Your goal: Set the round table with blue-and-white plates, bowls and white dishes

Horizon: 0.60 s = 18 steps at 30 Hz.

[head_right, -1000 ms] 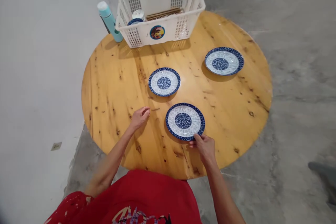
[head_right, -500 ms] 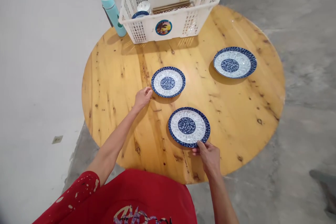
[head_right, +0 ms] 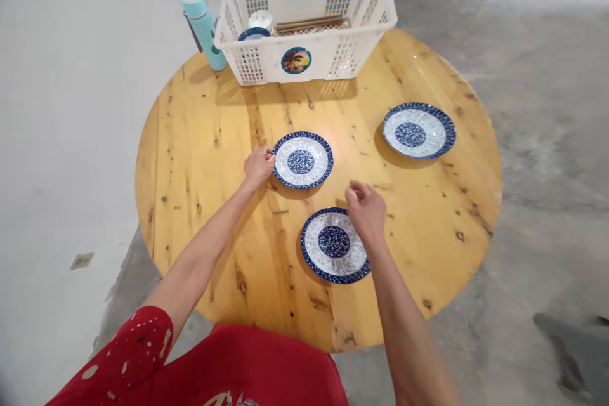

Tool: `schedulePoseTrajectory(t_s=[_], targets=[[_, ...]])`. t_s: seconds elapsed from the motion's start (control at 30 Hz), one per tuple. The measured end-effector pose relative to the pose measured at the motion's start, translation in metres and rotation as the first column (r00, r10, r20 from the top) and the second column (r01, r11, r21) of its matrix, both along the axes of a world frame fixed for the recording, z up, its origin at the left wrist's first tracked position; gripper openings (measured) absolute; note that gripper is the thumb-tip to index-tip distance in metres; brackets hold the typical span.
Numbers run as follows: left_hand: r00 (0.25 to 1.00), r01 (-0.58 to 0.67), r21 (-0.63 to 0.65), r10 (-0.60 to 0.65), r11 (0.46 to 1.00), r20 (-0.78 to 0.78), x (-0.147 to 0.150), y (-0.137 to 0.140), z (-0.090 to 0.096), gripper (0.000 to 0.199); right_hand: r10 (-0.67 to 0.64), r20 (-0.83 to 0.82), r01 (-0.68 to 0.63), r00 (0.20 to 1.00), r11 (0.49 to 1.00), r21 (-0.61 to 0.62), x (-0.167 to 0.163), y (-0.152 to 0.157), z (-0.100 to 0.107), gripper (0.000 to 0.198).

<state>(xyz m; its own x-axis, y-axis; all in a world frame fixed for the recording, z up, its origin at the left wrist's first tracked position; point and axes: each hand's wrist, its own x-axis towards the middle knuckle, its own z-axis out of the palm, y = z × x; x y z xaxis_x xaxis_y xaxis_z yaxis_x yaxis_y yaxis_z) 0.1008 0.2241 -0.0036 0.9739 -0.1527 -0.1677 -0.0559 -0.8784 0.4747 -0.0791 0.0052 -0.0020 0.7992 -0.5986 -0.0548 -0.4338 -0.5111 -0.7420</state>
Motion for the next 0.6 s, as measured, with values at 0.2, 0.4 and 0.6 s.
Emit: schedulePoseTrajectory(t_s=[0.2, 0.4, 0.6], targets=[[0.999, -0.002, 0.001, 0.002, 1.000, -0.041, 0.005, -0.003, 0.004, 0.019, 0.006, 0.006, -0.007, 1.000, 0.987, 0.163, 0.072, 0.015, -0.014, 0.044], [0.999, -0.032, -0.144, 0.027, 0.989, -0.042, 0.005, -0.007, -0.006, 0.016, -0.130, 0.034, 0.122, 0.991, 0.977, 0.177, 0.070, 0.019, -0.021, 0.036], [0.997, 0.027, -0.317, -0.002, 0.948, 0.077, 0.015, 0.001, 0.006, 0.008, -0.241, 0.201, 0.162, 0.949, 0.926, 0.341, 0.064, 0.034, 0.018, 0.018]])
